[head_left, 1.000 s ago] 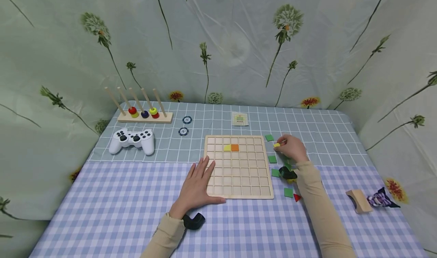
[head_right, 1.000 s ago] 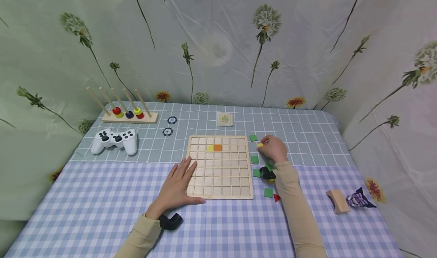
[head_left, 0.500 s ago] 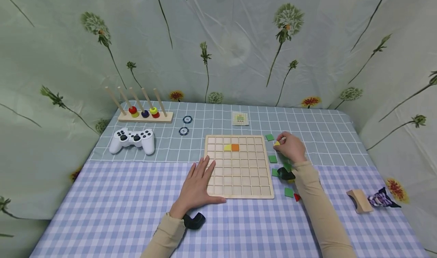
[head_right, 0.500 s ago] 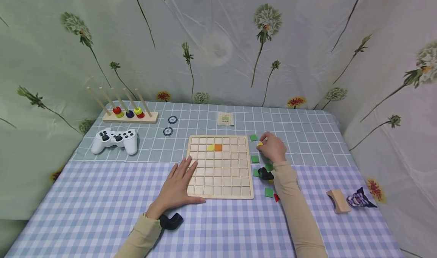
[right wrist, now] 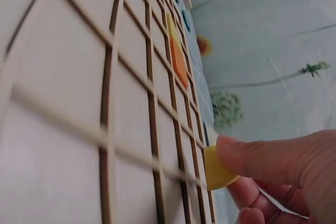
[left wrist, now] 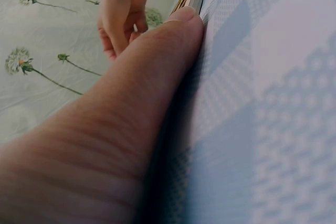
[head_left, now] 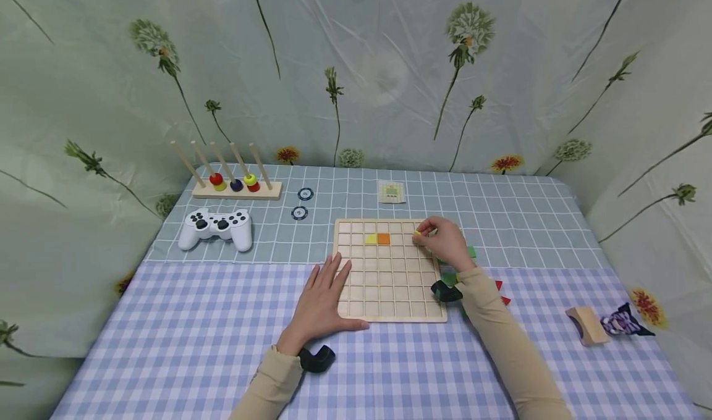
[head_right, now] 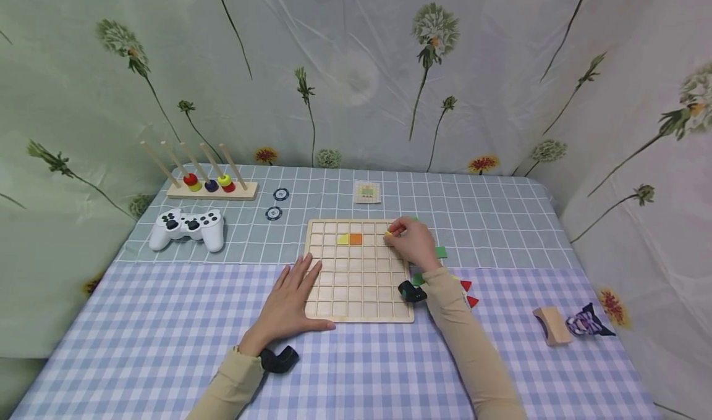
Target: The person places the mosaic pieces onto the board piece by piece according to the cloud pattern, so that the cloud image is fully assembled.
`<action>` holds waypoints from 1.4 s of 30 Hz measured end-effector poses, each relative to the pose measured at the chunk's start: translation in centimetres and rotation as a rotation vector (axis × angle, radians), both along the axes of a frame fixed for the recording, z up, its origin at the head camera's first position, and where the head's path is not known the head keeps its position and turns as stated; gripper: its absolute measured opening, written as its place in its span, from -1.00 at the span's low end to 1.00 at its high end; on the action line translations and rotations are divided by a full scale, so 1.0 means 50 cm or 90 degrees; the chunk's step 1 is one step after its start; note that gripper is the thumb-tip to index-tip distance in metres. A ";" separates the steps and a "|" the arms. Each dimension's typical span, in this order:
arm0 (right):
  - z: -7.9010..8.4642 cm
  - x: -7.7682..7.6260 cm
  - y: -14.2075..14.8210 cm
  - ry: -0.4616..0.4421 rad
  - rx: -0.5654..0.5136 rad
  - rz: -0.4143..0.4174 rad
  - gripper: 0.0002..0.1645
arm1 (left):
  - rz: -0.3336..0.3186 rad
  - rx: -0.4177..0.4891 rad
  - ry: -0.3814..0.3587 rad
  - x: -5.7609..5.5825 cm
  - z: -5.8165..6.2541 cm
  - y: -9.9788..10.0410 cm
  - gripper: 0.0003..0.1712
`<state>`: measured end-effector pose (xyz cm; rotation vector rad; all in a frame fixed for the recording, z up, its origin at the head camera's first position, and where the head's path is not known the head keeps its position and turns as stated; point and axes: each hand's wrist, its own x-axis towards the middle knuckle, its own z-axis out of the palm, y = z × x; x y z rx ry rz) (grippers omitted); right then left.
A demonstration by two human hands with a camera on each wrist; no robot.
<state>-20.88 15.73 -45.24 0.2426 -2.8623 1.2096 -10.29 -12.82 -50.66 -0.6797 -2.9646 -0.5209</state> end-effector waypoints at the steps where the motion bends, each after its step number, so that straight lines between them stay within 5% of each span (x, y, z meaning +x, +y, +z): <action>1: -0.002 -0.001 -0.007 0.002 -0.007 0.007 -0.82 | 0.000 -0.001 -0.001 0.000 0.000 0.000 0.44; 11: -0.021 -0.014 -0.055 0.005 -0.027 0.055 -0.86 | 0.007 -0.012 -0.009 -0.001 0.002 0.002 0.44; 28: -0.026 -0.014 -0.080 0.032 0.063 0.023 -0.88 | 0.002 0.000 -0.004 -0.002 0.001 0.000 0.44; 42: -0.017 0.020 -0.032 0.039 0.083 0.053 -0.86 | 0.005 -0.004 -0.013 0.000 0.003 0.000 0.44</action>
